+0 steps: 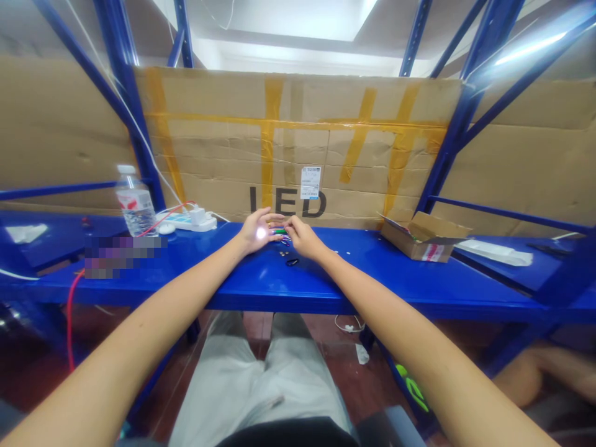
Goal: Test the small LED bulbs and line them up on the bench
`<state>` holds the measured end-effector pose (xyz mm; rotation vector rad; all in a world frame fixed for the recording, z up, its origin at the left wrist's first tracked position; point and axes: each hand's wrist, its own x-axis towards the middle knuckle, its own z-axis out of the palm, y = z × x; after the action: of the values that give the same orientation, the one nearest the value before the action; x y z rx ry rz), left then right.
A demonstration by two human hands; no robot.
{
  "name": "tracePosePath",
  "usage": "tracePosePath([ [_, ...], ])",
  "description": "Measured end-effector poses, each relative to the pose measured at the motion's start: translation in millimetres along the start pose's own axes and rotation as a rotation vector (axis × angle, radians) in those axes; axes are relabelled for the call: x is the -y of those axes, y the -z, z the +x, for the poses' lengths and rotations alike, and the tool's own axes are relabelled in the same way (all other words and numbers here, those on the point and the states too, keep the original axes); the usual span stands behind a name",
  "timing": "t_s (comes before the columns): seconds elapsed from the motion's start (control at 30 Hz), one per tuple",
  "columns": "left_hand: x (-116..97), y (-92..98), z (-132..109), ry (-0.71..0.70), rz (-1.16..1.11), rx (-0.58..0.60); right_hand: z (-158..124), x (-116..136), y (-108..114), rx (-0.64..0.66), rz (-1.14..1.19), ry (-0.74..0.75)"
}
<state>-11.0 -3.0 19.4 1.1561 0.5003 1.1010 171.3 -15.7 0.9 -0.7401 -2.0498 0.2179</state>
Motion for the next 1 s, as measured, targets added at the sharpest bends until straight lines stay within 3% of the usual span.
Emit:
tracePosePath([
  [0.5,0.3,-0.1,-0.2,0.012,-0.019,0.01,0.5,-2.6,0.8,0.008,-0.015,-0.03],
  [1.0,1.0,-0.2,1.7,0.008,0.01,0.01,0.7,0.9,3.4,-0.009,-0.032,0.041],
])
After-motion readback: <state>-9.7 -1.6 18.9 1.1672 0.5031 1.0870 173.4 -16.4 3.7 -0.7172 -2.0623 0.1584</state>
